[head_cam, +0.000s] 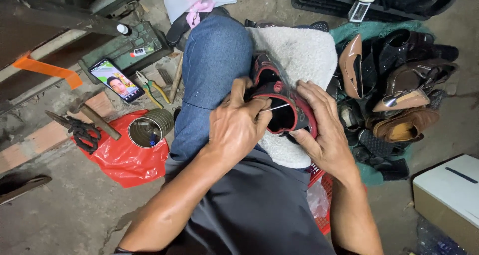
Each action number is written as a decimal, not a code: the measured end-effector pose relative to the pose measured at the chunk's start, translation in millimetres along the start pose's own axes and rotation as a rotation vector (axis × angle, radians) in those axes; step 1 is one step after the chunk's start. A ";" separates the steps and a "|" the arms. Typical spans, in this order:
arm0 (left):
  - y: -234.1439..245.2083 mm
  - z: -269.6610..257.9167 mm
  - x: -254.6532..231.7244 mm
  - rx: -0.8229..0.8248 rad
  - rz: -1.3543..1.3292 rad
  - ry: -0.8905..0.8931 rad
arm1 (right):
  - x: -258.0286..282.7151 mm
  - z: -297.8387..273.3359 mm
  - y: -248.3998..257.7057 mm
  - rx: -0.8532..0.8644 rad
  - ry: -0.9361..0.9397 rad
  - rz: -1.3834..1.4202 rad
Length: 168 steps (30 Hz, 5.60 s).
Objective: The person is hand-sewing the strap of a sandal to repair it using a needle and thread.
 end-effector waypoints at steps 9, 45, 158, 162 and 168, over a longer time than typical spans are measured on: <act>-20.6 10.3 -0.4 -0.087 -0.068 -0.012 | -12.5 0.9 -2.2 0.003 -0.017 0.072; 105.0 -139.1 128.0 -0.087 0.193 0.465 | -7.5 -42.2 -5.5 -0.009 -0.293 0.448; 72.8 -5.7 -51.9 0.342 -0.208 -0.202 | -61.3 -34.7 -16.7 -0.187 -0.510 0.723; 59.5 7.0 -64.1 0.352 -0.052 -0.222 | -60.9 -42.3 -20.4 -0.234 -0.528 0.742; 51.5 20.3 -71.3 0.336 0.043 -0.194 | -40.1 -38.8 -6.9 -0.249 -0.524 0.554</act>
Point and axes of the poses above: each hand's wrist, its own z-axis towards the middle knuckle, its own y-axis out of the back of the hand, x = y × z, the point moved 1 cm from there along z, towards the middle knuckle, and after that the axes turned 13 degrees about -y, right-handed, at the moved point
